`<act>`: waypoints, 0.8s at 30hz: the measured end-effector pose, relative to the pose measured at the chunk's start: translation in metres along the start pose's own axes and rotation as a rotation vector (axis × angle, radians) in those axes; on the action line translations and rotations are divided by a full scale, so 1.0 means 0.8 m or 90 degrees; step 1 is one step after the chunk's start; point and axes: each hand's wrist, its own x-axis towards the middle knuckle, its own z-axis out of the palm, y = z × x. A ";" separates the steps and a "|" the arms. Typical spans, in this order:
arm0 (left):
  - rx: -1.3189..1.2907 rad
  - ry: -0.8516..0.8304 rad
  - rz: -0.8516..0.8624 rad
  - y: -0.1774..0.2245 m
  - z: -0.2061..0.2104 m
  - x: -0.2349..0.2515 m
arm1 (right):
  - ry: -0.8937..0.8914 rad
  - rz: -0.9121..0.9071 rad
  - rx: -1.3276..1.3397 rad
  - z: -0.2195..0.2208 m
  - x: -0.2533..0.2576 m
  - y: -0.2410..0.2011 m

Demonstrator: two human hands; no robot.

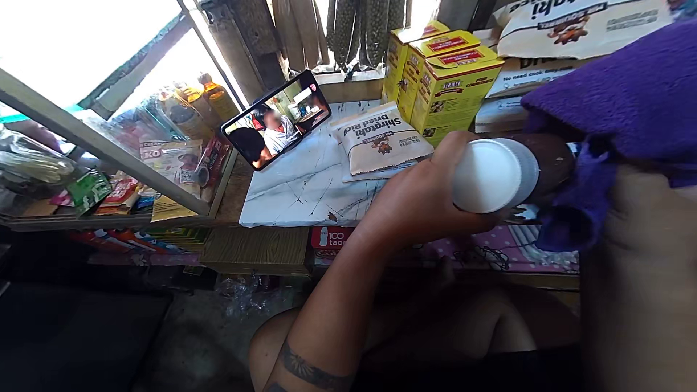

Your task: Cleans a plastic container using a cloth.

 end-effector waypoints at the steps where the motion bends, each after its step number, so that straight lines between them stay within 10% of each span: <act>1: 0.000 -0.001 -0.001 0.000 0.000 0.000 | 0.007 -0.005 0.004 -0.001 0.001 0.003; 24: 0.003 0.000 -0.003 0.002 -0.001 -0.001 | -0.074 -0.012 0.041 0.007 0.003 -0.018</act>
